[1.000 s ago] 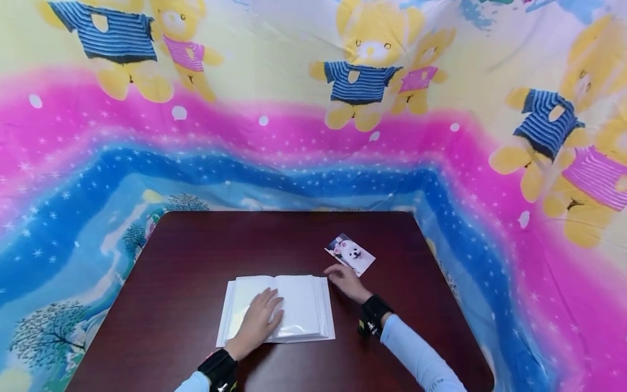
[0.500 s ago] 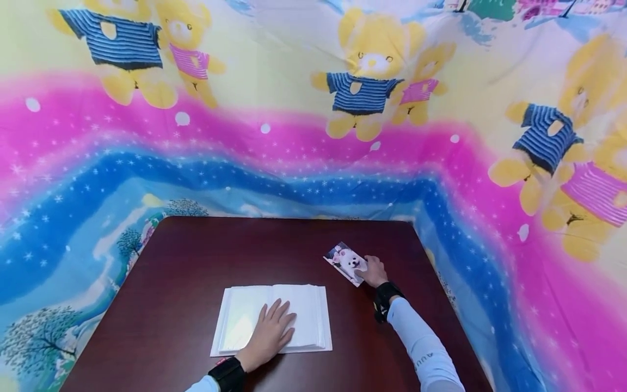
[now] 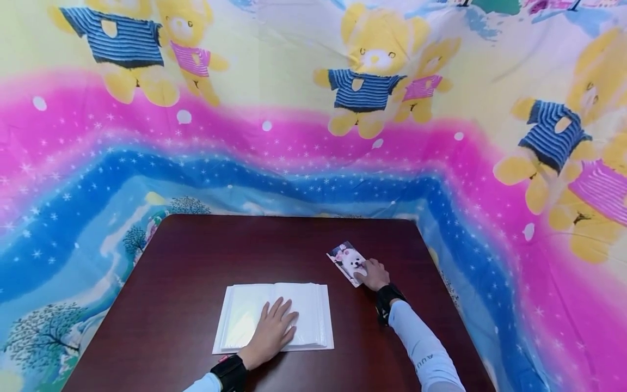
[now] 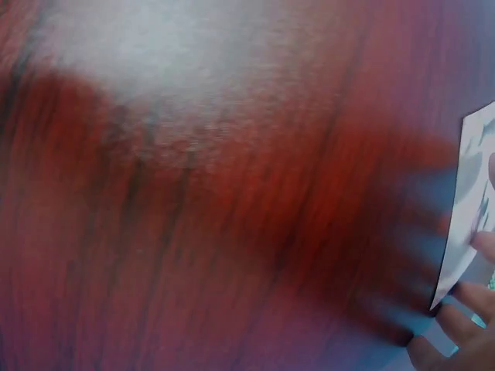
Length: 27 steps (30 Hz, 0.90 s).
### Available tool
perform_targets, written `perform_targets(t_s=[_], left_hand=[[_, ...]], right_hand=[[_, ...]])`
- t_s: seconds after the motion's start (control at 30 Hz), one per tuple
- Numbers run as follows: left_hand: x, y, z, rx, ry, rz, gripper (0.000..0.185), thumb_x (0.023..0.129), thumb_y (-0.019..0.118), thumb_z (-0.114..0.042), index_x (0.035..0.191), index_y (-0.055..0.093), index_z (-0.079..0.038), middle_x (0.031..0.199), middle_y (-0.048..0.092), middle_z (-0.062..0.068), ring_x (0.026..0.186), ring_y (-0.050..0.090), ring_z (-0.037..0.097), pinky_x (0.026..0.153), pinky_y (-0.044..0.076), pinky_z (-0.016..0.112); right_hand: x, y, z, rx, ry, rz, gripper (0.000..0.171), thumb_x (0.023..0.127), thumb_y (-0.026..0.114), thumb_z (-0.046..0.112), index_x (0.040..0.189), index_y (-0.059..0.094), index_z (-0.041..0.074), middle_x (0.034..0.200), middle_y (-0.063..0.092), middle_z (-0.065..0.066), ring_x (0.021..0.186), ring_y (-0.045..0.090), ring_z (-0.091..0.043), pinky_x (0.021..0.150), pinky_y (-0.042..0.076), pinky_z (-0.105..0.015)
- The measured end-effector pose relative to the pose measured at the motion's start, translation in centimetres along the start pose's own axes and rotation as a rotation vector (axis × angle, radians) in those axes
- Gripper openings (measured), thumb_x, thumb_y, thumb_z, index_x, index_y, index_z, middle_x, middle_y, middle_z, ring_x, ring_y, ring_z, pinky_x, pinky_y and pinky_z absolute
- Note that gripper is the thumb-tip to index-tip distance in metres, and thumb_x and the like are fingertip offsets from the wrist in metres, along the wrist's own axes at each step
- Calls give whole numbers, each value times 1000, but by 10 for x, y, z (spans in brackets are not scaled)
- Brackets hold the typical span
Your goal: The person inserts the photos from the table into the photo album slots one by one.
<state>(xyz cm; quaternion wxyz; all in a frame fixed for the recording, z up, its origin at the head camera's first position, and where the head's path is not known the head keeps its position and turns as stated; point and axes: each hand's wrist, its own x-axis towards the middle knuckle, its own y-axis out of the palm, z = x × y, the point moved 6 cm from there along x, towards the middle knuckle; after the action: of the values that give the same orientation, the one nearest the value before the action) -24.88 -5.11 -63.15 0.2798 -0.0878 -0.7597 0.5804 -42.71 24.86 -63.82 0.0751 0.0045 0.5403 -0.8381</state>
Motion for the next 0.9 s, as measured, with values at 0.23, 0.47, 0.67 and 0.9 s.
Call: perform_targets(t_s=[0.23,0.47,0.67,0.9], left_hand=[[0,1,1,2,-2,9,33,96,63,-30,125,65,-13,140,51,18,134,42,42,103,32,66],[-1,-1,-1,-46,33,-86,29,90,70,-22,117,68,-11,134,55,21,128,46,45,99,35,68],[-1,-1,-2,-66,73,-162,25,86,72,-18,110,70,-10,128,58,22,126,48,44,101,35,64],[5,-10,2,-117,92,-186,23,84,74,-12,106,71,-7,120,62,20,119,55,39,96,41,61]], right_hand=[[1,5,-3,79,90,-121,52,83,81,27,117,55,-2,125,44,-29,115,38,-46,95,32,-59],[-4,9,-7,249,215,-95,75,77,86,22,135,46,-3,124,37,-36,111,35,-50,95,28,-60],[-14,6,-11,444,178,-206,40,88,72,7,123,57,-7,117,43,-33,99,51,-41,86,43,-50],[-26,0,0,754,87,-218,24,94,64,1,116,59,-5,104,65,-22,95,63,-32,76,50,-36]])
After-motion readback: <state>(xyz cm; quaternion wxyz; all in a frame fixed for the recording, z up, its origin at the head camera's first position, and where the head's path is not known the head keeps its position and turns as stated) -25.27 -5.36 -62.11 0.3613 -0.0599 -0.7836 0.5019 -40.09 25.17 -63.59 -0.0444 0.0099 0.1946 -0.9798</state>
